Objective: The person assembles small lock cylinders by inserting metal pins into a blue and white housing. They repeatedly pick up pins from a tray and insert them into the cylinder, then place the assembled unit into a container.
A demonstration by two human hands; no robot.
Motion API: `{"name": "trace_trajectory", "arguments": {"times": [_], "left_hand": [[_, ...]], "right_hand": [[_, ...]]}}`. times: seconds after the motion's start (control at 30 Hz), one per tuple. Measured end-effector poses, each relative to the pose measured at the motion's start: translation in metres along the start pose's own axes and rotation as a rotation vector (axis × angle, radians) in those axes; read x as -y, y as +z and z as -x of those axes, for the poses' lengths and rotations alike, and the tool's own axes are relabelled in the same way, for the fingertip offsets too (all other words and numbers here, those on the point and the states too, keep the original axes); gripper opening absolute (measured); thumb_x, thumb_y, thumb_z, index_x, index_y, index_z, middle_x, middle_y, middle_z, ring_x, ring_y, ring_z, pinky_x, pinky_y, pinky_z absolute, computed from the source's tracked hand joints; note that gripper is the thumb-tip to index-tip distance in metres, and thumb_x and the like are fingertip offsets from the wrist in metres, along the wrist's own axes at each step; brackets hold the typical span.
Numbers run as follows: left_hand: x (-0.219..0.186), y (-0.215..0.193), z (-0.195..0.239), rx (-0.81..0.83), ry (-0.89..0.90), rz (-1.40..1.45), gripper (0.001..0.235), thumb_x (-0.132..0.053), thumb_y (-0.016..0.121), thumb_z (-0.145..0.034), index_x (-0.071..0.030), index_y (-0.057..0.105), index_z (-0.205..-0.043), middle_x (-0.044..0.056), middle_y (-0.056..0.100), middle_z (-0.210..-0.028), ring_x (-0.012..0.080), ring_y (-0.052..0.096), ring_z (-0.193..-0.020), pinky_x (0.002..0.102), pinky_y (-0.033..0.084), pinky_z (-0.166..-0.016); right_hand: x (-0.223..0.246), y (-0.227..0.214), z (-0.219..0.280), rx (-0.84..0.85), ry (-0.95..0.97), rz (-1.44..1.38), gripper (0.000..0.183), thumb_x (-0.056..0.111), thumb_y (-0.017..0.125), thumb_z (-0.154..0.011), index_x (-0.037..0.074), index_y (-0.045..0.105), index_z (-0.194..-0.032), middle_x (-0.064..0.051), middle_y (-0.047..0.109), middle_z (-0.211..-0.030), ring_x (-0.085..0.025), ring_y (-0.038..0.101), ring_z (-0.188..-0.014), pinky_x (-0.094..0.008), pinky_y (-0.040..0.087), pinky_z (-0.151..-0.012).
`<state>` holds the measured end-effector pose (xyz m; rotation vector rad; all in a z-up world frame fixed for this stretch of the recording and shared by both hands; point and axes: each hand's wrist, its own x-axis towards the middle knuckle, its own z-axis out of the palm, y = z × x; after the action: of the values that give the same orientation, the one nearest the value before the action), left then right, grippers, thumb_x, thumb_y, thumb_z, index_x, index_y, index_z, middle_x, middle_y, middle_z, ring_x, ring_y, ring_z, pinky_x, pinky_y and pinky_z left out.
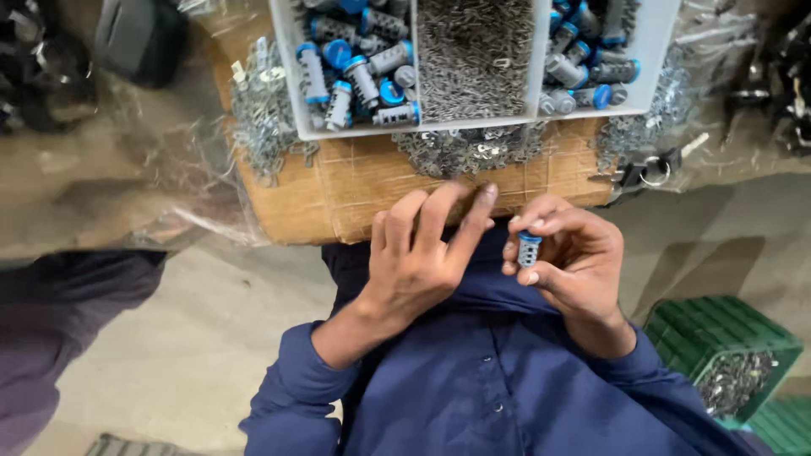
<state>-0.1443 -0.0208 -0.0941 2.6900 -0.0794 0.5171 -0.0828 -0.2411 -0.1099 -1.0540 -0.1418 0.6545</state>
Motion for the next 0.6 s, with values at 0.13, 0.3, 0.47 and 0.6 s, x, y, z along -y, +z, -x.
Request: {"name": "trace_trajectory", "arguments": {"times": [0.13,0.3,0.47,0.6], "left_hand": [[0.013,0.004,0.009,-0.012,0.132,0.023,0.029,-0.014,0.076,-0.098,-0.013,0.074,-0.127,0.0,0.066,-0.124,0.0203,0.055,-0.113,0.032,0.049,-0.089],[0.026,-0.027,0.022,-0.038,0.007,0.318,0.028,-0.003,0.076,-0.087,-0.011,0.073,-0.113,0.003,0.069,-0.114,0.0247,0.063,-0.106,0.038,0.052,-0.09],[-0.006,-0.04,0.015,-0.102,-0.395,0.578,0.027,0.011,0.076,-0.089,-0.005,0.07,-0.11,0.006,0.068,-0.105,0.025,0.067,-0.095,0.032,0.055,-0.08],[-0.017,-0.027,0.003,-0.091,-0.29,0.782,0.026,0.009,0.079,-0.088,-0.004,0.068,-0.109,0.008,0.068,-0.103,0.0266,0.066,-0.093,0.034,0.055,-0.079]], "right_hand": [[0.002,0.004,0.0,0.013,0.015,-0.025,0.043,-0.009,0.081,-0.086,0.001,0.068,-0.125,-0.022,0.063,-0.121,-0.024,0.071,-0.096,-0.034,0.066,-0.08],[0.001,0.019,-0.007,-0.032,0.107,-0.053,0.044,-0.014,0.078,-0.087,0.002,0.065,-0.126,-0.021,0.062,-0.123,-0.026,0.071,-0.099,-0.037,0.067,-0.083],[0.002,0.024,-0.012,0.04,0.128,0.042,0.038,-0.014,0.075,-0.088,-0.002,0.066,-0.123,-0.02,0.062,-0.128,-0.023,0.07,-0.103,-0.034,0.066,-0.084],[0.002,0.024,-0.01,0.072,0.111,0.125,0.037,-0.014,0.075,-0.088,-0.004,0.067,-0.123,-0.019,0.061,-0.129,-0.02,0.068,-0.109,-0.03,0.063,-0.091]]}}
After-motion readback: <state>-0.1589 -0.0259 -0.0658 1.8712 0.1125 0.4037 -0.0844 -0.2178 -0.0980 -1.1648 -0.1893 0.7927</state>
